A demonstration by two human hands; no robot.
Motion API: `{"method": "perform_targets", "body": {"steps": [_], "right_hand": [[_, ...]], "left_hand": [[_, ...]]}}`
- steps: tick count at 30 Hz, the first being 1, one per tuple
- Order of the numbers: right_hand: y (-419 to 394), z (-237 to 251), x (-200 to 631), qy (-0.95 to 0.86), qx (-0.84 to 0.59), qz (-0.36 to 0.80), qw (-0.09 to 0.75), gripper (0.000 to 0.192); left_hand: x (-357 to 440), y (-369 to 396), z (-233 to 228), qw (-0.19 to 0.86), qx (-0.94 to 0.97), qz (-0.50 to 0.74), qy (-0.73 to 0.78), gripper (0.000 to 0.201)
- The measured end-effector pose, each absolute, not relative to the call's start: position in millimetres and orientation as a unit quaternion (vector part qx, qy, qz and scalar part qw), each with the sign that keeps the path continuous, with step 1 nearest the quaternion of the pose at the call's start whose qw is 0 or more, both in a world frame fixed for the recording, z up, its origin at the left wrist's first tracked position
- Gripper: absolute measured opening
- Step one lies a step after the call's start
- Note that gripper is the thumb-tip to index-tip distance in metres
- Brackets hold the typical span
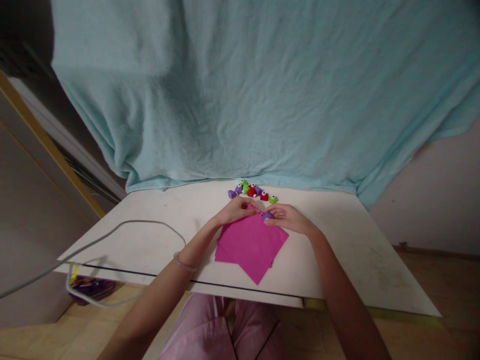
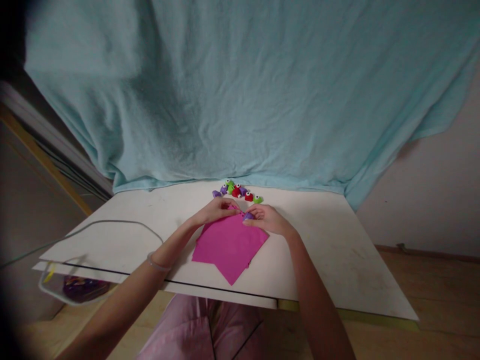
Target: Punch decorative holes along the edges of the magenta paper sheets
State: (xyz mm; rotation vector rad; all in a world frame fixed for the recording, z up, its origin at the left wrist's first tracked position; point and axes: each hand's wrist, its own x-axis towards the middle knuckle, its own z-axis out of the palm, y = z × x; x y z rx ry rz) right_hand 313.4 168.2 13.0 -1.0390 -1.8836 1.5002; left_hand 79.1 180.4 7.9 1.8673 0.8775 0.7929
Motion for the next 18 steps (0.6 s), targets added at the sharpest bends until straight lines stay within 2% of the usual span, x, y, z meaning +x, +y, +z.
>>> {"method": "perform_targets", "body": {"steps": [18], "right_hand": [[172.6, 1.6, 309.7, -0.656, -0.404, 0.572, 0.282, 0.051]], "left_hand": [[91.8, 176.2, 0.8, 0.335, 0.775, 0.364, 0.394, 0.017]]}}
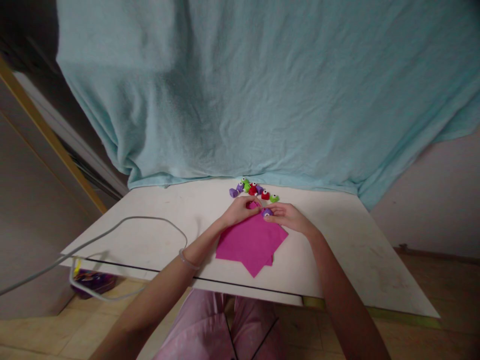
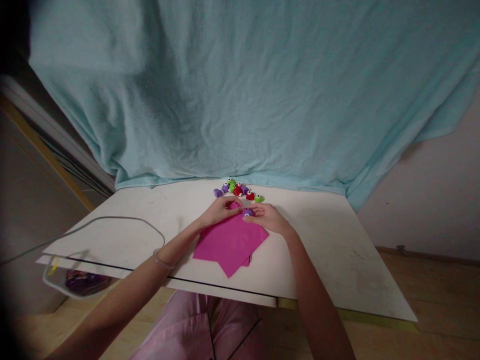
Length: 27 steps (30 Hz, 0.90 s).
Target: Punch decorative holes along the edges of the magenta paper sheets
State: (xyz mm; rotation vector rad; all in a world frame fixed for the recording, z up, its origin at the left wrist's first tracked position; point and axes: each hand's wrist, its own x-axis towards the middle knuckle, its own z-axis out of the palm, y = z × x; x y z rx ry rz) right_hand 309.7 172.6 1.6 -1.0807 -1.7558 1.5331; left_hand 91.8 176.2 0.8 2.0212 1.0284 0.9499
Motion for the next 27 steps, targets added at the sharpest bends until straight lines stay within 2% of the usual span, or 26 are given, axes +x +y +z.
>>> {"method": "perform_targets", "body": {"steps": [10, 16, 27], "right_hand": [[175.8, -9.3, 302.2, -0.647, -0.416, 0.554, 0.319, 0.052], [175.1, -9.9, 301.2, -0.632, -0.399, 0.587, 0.310, 0.053], [172.9, -9.3, 295.4, -0.649, -0.414, 0.563, 0.300, 0.046]], "left_hand": [[89.9, 176.7, 2.6, 0.332, 0.776, 0.363, 0.395, 0.016], [88.9, 177.9, 3.0, 0.329, 0.784, 0.371, 0.374, 0.016], [89.5, 176.8, 4.6, 0.315, 0.787, 0.350, 0.399, 0.020]]}}
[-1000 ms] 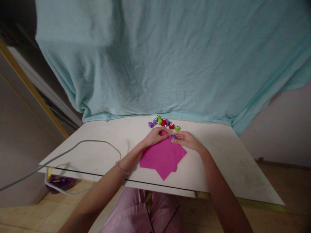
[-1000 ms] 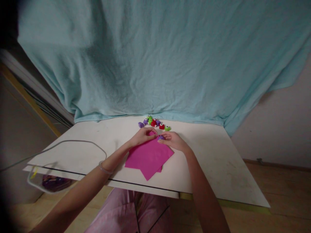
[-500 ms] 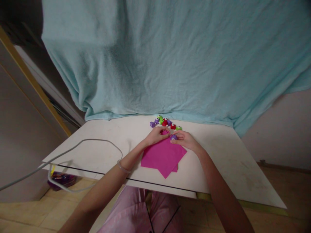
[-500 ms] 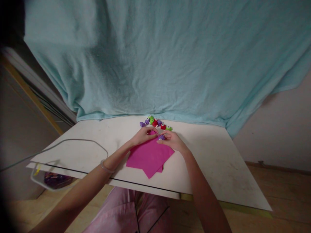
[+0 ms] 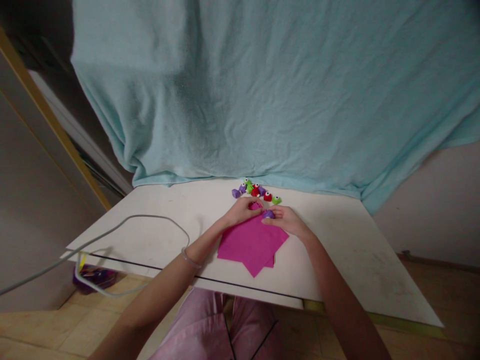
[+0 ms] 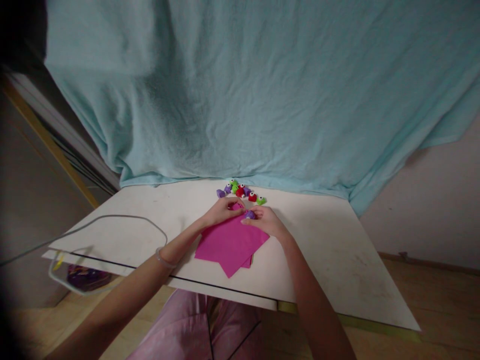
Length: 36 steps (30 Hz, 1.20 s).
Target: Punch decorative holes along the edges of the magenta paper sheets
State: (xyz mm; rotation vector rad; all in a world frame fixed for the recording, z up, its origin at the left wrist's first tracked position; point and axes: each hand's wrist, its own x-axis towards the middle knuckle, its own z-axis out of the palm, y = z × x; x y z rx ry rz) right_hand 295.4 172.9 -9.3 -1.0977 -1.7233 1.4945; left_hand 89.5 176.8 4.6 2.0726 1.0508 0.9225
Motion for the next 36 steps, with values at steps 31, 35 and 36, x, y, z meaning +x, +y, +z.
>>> {"method": "perform_targets", "body": {"steps": [31, 35, 36], "right_hand": [[176.3, -13.8, 297.2, -0.647, -0.385, 0.589, 0.295, 0.044], [176.0, -12.3, 297.1, -0.644, -0.378, 0.598, 0.291, 0.043], [175.7, -11.9, 296.8, -0.645, -0.378, 0.597, 0.293, 0.042]], "left_hand": [[88.7, 173.4, 6.4, 0.292, 0.809, 0.348, 0.373, 0.020], [89.3, 172.8, 6.4, 0.296, 0.808, 0.344, 0.376, 0.021], [89.5, 172.7, 6.2, 0.296, 0.808, 0.344, 0.377, 0.021]]}}
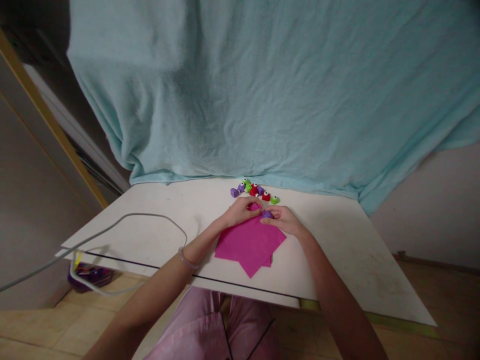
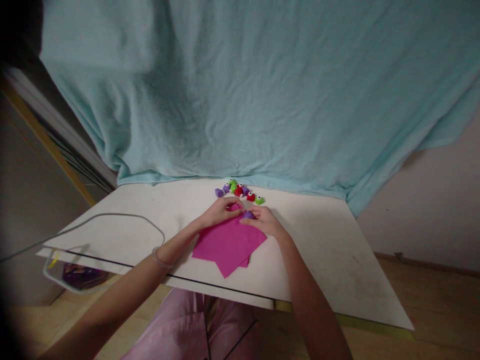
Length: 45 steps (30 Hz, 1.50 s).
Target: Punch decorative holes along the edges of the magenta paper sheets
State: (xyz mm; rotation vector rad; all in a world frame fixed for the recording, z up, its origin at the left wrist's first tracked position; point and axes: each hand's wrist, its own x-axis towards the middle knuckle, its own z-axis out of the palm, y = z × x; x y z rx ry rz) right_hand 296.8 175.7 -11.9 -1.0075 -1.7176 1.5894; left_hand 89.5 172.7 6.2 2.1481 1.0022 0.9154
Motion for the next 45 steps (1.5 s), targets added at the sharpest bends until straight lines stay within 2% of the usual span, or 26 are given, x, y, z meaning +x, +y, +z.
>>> {"method": "perform_targets", "body": {"steps": [4, 12, 17, 20, 45], "right_hand": [[175.0, -12.3, 295.5, -0.645, -0.380, 0.587, 0.306, 0.039], [178.5, -13.9, 297.9, -0.626, -0.384, 0.612, 0.293, 0.046], [179.2, -14.2, 299.6, -0.637, -0.380, 0.604, 0.291, 0.042], [178.7, -12.2, 300.5, -0.636, -0.377, 0.604, 0.297, 0.041], [177.3, -11.5, 302.3, -0.623, -0.375, 0.613, 0.311, 0.043]], "left_hand": [[90.0, 173.1, 5.3, 0.291, 0.807, 0.341, 0.383, 0.020], [88.6, 172.0, 9.5, 0.302, 0.803, 0.357, 0.370, 0.022], [87.1, 173.0, 7.7, 0.298, 0.803, 0.354, 0.376, 0.040], [85.3, 174.6, 6.7, 0.300, 0.805, 0.348, 0.375, 0.044], [84.0, 177.2, 7.6, 0.319, 0.777, 0.385, 0.382, 0.037]]}}
